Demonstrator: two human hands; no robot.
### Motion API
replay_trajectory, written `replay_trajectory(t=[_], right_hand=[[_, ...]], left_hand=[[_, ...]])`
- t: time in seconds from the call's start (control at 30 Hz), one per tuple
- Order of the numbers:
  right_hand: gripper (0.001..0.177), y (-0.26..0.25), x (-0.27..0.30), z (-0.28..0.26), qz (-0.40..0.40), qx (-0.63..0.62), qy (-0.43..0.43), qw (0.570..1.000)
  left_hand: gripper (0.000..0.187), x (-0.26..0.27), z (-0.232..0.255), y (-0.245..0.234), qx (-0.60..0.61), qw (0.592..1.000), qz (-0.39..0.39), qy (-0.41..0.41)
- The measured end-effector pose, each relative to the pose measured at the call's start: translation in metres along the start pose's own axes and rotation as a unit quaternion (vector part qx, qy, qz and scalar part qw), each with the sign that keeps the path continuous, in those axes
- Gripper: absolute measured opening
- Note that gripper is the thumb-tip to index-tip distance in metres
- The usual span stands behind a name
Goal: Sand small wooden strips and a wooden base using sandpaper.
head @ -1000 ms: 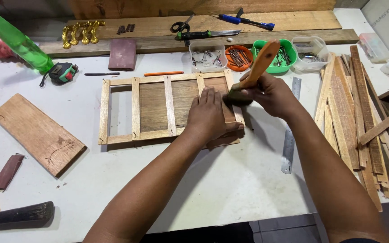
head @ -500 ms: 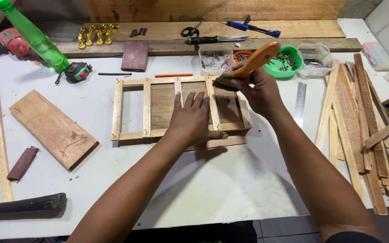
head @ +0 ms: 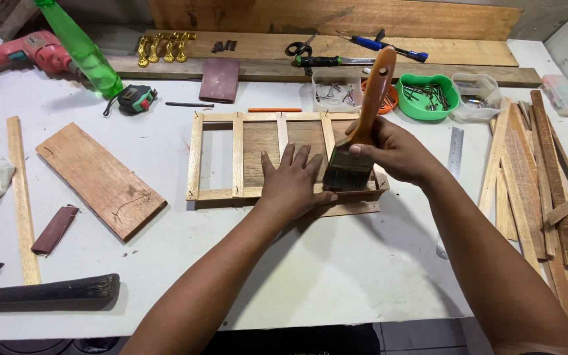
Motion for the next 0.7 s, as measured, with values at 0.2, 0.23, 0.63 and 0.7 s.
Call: replay_trajectory(t=[0.2,0.23,0.63,0.7], right_hand=[[0.035,0.000,-0.041,0.001,0.082,0.007,0.015,0.997],[0.035,0.003,-0.047,0.001,0.079,0.007,0.015,0.997],[0.024,0.010,-0.029,0.015,0.086,0.050,-0.126,0.987],[0.032,0.004,-0.012,0.018,0.028,-0.036,0.014,0.999]], left_hand=[[0.100,-0.002,-0.003,0.007,0.004,1.000,0.028,0.006],[0.100,-0.001,-0.002,0.005,0.005,1.000,0.028,0.004],[0.102,-0.002,-0.002,0.003,0.015,1.000,0.026,0.005],[0.100,0.003,0.001,-0.005,0.029,1.000,0.004,-0.004]])
Point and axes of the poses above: each hand's wrist, its own x-axis away from the middle knuckle, its own y-axis out of the palm, z = x × y, the point moved 2 cm from there along -x, towards the middle knuckle, and after that the axes turned 12 degrees about y, right-handed, at the moved point
